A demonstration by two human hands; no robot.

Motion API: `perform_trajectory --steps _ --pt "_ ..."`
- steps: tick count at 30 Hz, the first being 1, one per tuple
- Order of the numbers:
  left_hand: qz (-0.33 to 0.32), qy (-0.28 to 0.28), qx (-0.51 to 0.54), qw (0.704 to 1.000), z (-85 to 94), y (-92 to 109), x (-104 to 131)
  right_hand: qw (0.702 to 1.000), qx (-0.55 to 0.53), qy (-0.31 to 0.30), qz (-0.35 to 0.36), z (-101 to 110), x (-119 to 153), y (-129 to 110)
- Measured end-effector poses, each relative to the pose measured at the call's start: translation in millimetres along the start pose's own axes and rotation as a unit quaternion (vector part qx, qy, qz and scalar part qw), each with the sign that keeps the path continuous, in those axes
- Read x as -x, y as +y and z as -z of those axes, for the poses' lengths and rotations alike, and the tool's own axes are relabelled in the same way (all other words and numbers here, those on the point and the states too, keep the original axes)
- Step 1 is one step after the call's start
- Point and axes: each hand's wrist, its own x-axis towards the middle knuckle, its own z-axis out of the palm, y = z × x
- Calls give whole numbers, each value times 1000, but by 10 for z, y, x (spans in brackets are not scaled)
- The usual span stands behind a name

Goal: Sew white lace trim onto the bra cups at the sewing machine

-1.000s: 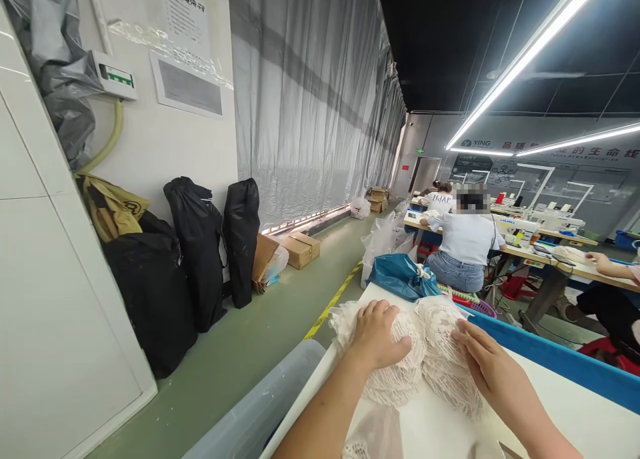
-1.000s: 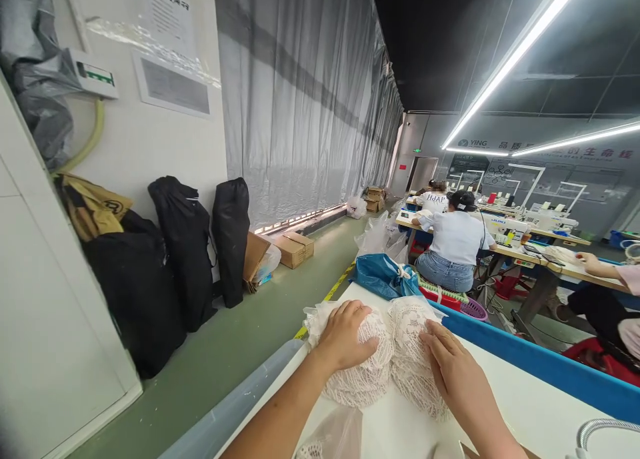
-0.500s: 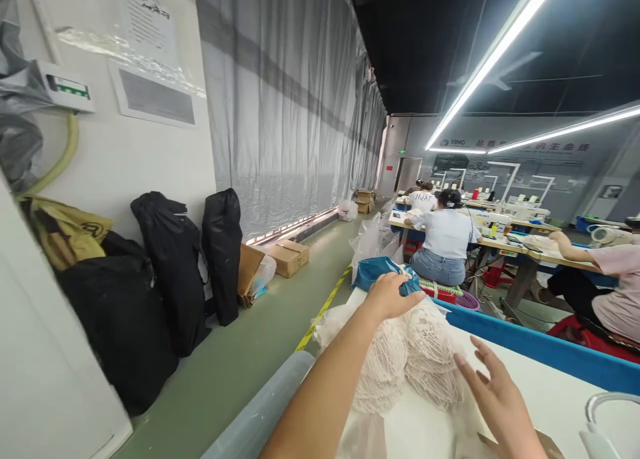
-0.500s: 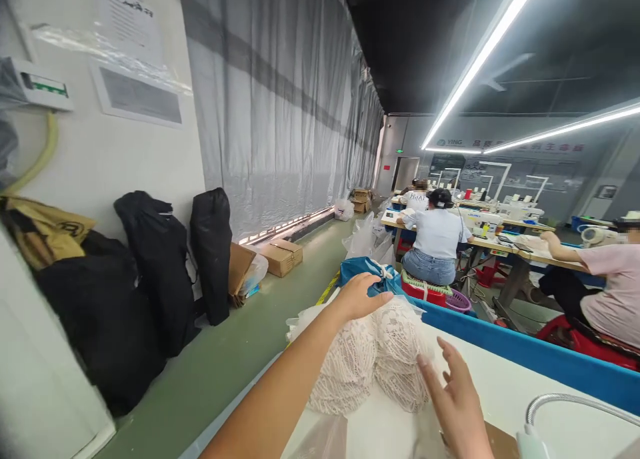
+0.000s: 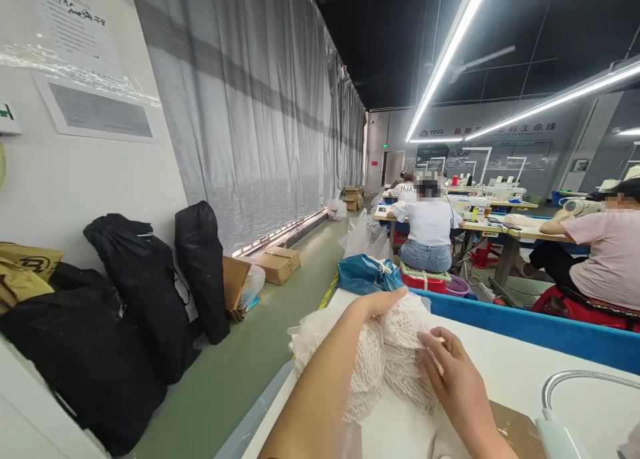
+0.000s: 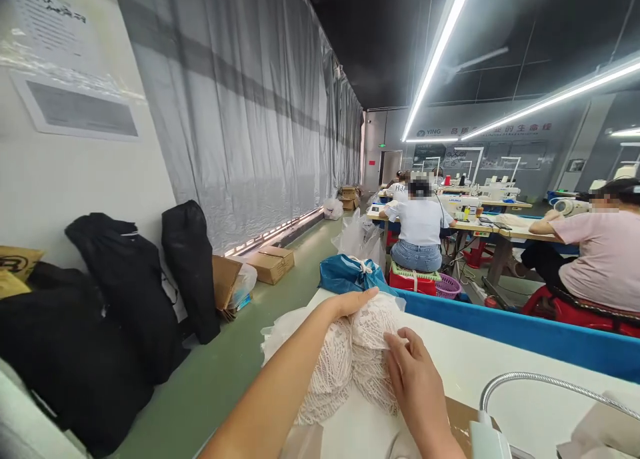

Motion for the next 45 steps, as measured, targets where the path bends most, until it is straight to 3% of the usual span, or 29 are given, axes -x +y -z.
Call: perform_trajectory --steps 5,10,14,20,25,33,36,40,45 --pt "0 -36 0 999 18 24 -7 999 -27 30 8 42 -126 12" --pt "-35 -25 -47 998 17 58 -23 998 -62 7 16 41 -54 27" --pt "-61 -24 -74 995 31 67 24 996 -76 2 -42 -24 -35 30" --pt "-76 -35 -111 990 7 56 93 983 -96 -68 -138 -298 71 61" --pt "-65 -6 -140 988 25 95 114 979 -102 -80 -158 -309 63 110" --pt "-87 62 -172 979 184 189 253 984 -88 -37 -149 -153 -29 103" --pt "-110 94 -185 972 191 257 471 987 -84 -19 -133 8 38 39" --pt "-122 129 -220 959 136 273 1151 992 -92 -49 -71 455 360 -101" --pt "21 145 -287 947 -186 -110 2129 972 -40 -148 177 1025 1000 -153"
